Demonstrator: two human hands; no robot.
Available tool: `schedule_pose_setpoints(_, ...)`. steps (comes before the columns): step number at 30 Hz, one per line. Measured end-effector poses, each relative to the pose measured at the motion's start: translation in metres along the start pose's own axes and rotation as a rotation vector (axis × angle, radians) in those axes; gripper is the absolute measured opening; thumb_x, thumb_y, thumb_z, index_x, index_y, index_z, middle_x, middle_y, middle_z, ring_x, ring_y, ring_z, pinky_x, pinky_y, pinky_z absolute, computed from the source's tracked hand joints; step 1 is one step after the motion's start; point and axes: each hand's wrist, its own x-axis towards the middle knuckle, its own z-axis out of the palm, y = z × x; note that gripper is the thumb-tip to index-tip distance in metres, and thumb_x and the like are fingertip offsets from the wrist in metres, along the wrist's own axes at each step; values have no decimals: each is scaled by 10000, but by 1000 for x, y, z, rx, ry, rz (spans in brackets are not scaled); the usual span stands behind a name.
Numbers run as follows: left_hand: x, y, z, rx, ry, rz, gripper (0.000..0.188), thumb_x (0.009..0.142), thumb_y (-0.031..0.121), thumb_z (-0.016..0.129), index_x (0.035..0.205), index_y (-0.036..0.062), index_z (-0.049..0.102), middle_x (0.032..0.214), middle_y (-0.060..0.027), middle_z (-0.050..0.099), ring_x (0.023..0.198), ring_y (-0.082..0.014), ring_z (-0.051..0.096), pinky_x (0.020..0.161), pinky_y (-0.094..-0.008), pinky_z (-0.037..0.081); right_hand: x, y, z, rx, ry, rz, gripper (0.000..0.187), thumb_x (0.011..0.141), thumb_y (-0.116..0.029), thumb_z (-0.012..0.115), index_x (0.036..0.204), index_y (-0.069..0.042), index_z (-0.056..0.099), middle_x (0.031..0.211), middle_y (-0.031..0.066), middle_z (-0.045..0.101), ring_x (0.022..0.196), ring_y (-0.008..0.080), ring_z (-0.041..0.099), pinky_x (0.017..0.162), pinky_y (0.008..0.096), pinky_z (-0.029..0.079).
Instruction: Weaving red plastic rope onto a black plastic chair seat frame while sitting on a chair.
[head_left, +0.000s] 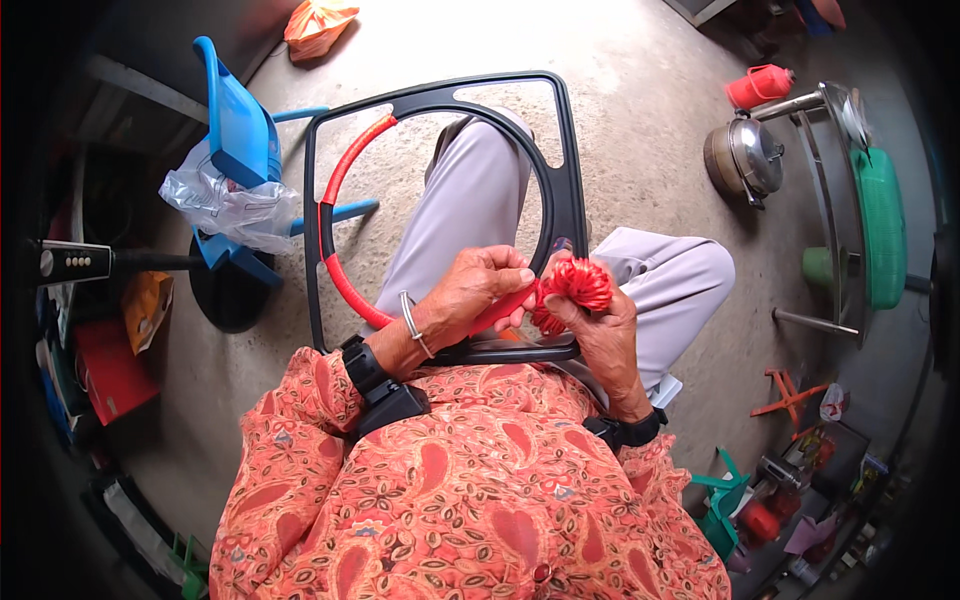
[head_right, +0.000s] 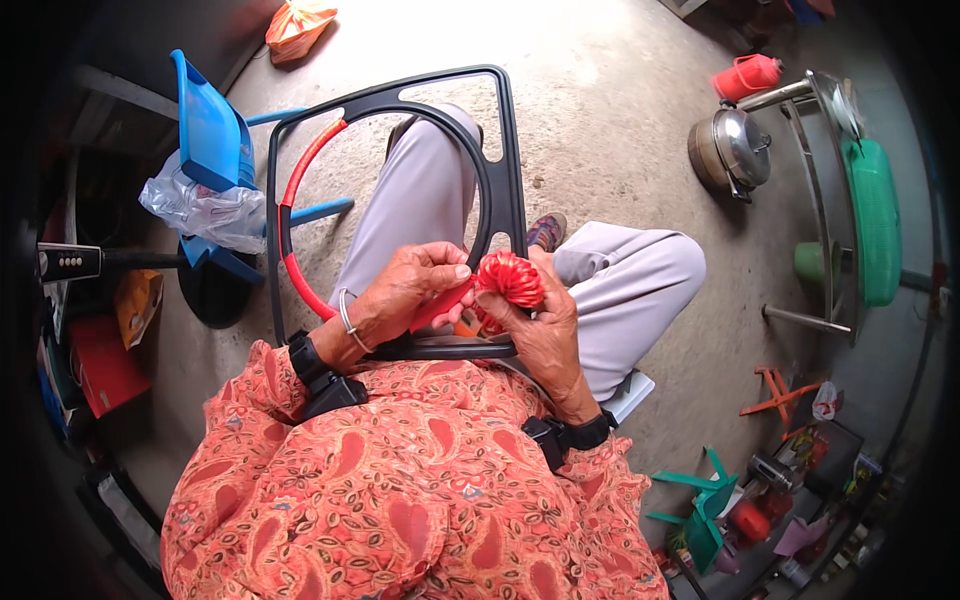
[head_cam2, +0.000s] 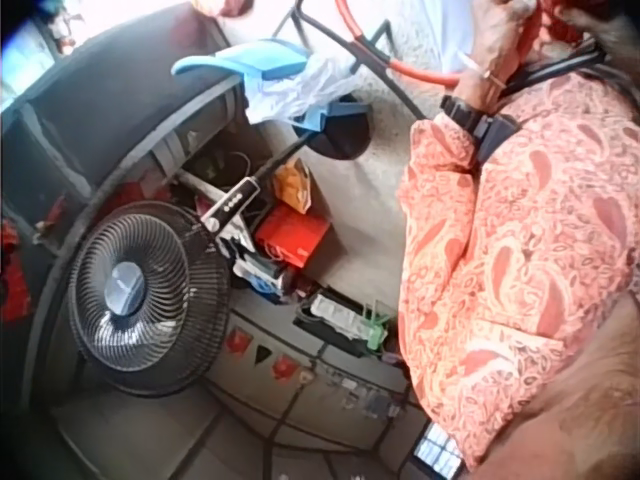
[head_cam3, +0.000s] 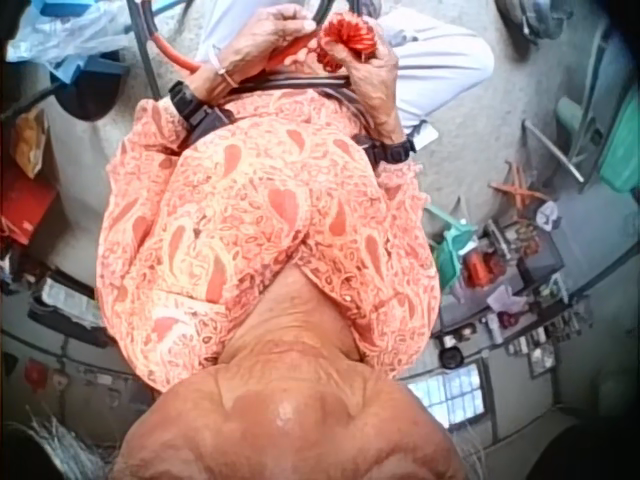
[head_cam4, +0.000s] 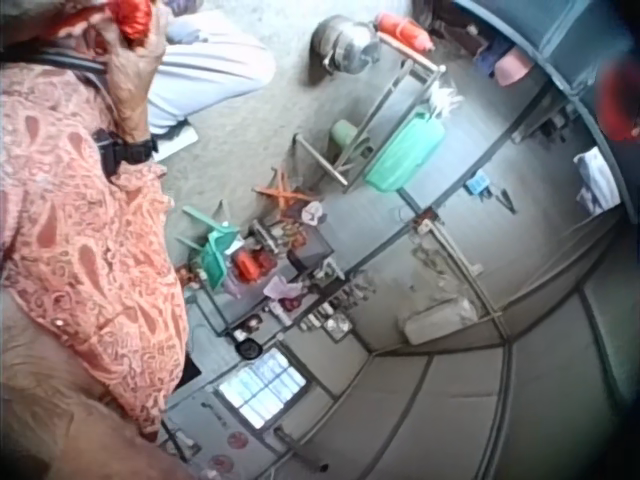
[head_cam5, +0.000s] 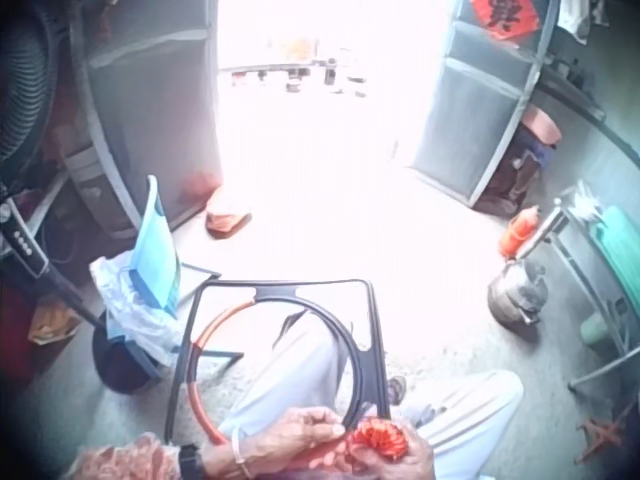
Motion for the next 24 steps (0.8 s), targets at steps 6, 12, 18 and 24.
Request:
schedule_pose_setpoints(6,0,0,-2,-2,-1,8,122,934,126,569,949,9,537,738,-109,644,516,-136,609,396,-226,454,10,-20,1,-550,119,-411,356,735,-166,804,1037,-40,664,1180,108,503,1034,229,535,922,349,422)
schedule_pose_setpoints(12,1,-4,0,-14,10,48,117,910,100,576,960,-1,546,732,-113,637,503,-138,596,395,-223,446,33,-45,7,-831,-26,-604,441,742,-246,756,1138,-102,624,894,58,596,881,225,565,759,357,358)
schedule_pose_setpoints(18,-2,-1,0,73,-33,93,228,895,188,587,1003,-13,571,730,-116,628,507,-149,595,411,-232,448,66,-45,28,-1082,70,-711,559,752,-355,746,1193,-83,537,742,49,591,729,206,574,726,362,339)
schedule_pose_setpoints(24,-3,1,1,-13,11,63,425,918,383,597,900,-42,602,689,-108,625,501,-139,593,399,-228,454,70,-53,30,-976,15,-619,348,872,-362,656,1056,-67,630,595,67,563,578,216,540,668,356,379)
